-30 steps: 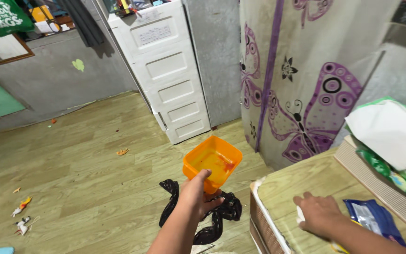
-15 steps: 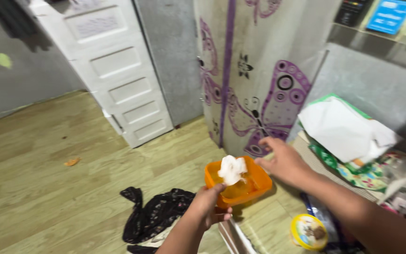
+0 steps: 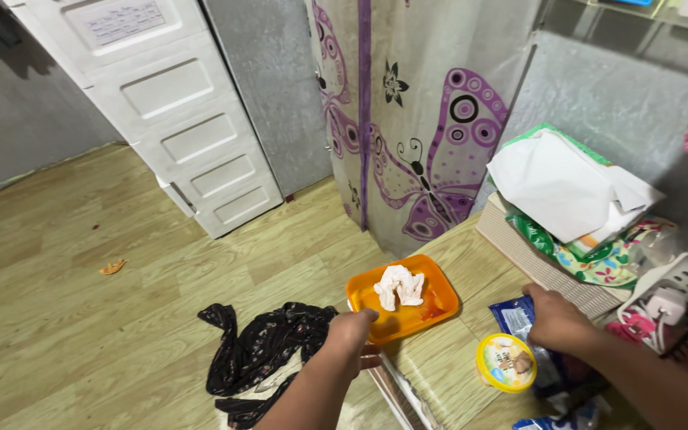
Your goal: The person organizes a cluttered bedroom by sorting items into containers and arranging bedding. They place tissues into an orange container, move a white basket, hang a mesh bag, and fold a red blanket. They then arrange pillows and stuffed toys on the bed, put items into a black basket, and place a small box on a cabinet.
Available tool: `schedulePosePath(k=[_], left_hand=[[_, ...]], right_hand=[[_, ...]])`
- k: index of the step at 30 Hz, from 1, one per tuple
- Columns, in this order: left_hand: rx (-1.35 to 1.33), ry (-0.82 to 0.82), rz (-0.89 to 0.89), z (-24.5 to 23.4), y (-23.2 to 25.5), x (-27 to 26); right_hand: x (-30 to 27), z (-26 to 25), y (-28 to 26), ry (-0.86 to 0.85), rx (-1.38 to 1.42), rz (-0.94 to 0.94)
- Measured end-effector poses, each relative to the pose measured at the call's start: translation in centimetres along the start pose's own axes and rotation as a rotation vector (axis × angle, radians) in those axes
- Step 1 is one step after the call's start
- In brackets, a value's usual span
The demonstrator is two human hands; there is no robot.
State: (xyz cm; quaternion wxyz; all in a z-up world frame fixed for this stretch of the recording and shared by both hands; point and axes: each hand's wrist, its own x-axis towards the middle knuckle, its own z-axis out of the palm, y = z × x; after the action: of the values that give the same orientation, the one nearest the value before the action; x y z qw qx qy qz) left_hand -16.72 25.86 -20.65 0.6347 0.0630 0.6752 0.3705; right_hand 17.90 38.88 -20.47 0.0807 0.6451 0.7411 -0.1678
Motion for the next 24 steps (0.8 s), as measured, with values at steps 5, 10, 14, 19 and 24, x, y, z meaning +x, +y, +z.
schedulePosePath(k=[5, 10, 14, 19, 24], left_hand=[[0.025, 0.003, 0.059, -1.2, 0.1, -1.5], [0.148, -0.008, 0.122, 1.1, 0.6, -2.9], [0.142, -0.110, 0.149, 3.7, 0.9, -2.4], [0.450, 0.057, 0.418, 5.6, 0.6, -0.8], [0.739, 0.401, 0.402, 6.7, 2.0, -4.4]], right_hand=[[-1.3, -4.5, -5.0, 0.326, 0.067, -0.151], [-2.8, -10.5, -11.6, 0.486, 0.171, -0.439], [-6.4, -13.3, -12.0, 0.499, 0.039, -0.425], [-10.7, -14.0, -2.8, 0.298, -0.093, -0.013], [-14.6, -8.5, 11.1, -0.111, -0.260, 0.297]])
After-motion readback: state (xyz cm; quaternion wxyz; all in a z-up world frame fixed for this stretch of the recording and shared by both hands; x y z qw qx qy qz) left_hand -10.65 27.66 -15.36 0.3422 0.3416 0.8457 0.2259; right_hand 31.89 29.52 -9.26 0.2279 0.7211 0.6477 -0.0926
